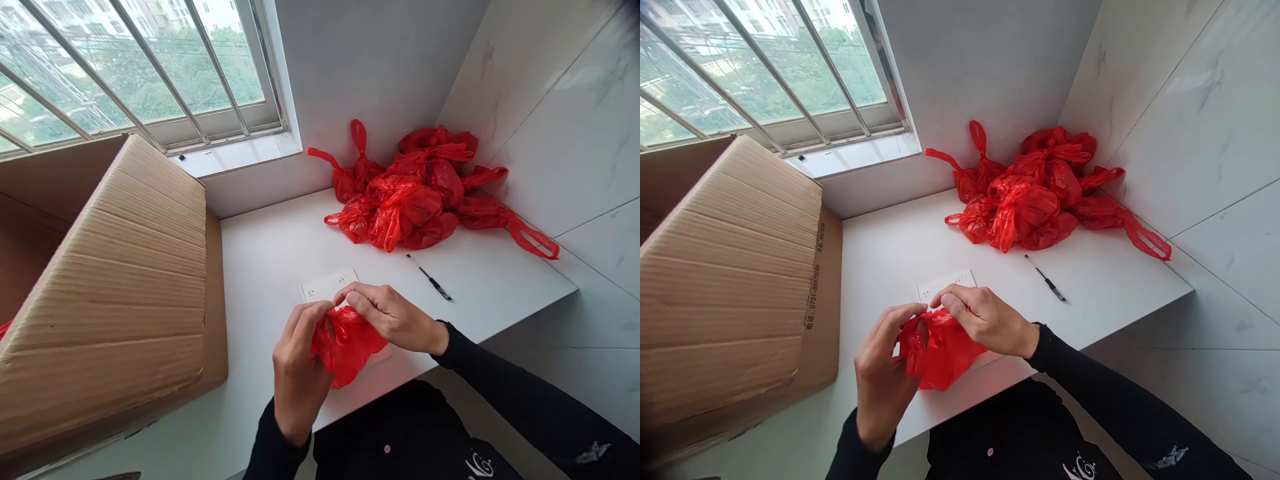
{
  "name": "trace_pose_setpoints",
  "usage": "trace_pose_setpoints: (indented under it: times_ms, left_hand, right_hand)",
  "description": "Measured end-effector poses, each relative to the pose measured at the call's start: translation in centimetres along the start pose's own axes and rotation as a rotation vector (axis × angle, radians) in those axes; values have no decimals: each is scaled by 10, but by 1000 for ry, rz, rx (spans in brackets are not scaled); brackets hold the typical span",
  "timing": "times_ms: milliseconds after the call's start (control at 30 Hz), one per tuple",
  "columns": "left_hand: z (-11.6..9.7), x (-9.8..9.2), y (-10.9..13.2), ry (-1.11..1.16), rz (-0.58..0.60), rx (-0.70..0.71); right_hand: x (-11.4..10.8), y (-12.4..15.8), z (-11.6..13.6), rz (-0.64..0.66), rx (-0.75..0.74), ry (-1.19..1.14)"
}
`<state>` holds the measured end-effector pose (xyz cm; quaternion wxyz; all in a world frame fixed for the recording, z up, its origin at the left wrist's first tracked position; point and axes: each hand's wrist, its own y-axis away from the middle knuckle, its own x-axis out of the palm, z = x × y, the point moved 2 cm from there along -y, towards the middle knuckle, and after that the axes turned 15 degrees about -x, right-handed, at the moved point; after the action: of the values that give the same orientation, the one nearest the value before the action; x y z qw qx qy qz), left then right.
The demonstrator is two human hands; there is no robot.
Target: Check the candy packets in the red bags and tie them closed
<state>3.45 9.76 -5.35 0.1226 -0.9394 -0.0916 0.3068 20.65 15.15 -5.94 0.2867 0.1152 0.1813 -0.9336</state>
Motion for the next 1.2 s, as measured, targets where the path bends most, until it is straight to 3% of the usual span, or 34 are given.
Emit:
trace_pose_setpoints:
  times_ms: [67,167,367,533,600,700,800,867,933,1033,1200]
  left_hand:
    - [10,9,5,-53,-108,77]
    - [21,18,9,-69,-172,109]
    - [27,15,11,-66,-213,137]
    - [35,9,24,-112,-216,181]
    - [41,3,33,-124,-236,127]
    - [50,-10,43,-155,-271,-115]
    - [54,-17,45,-46,-198,-457]
    - [54,-14,41,130,-106,-606]
    - [53,-6,35,261,4,-640]
    - [51,10,30,271,135,-568]
    - [46,25,29,241,84,-505]
  right_hand:
    - [3,1,-6,84,41,-85]
    - [3,0,-10,201,30,-176]
    - [-6,-3,-4,-21,-61,-19]
    - [-13,11,-7,-94,-58,202]
    - [-21,21,-17,-155,29,226]
    - [-33,34,-36,-236,165,207]
    - [-36,38,-47,-269,205,107]
    - [-32,35,-46,-315,177,8]
    - [-25,29,-41,-350,151,-114]
    - [-13,20,-33,-367,165,-339]
    - [-2,12,-27,-432,205,-721]
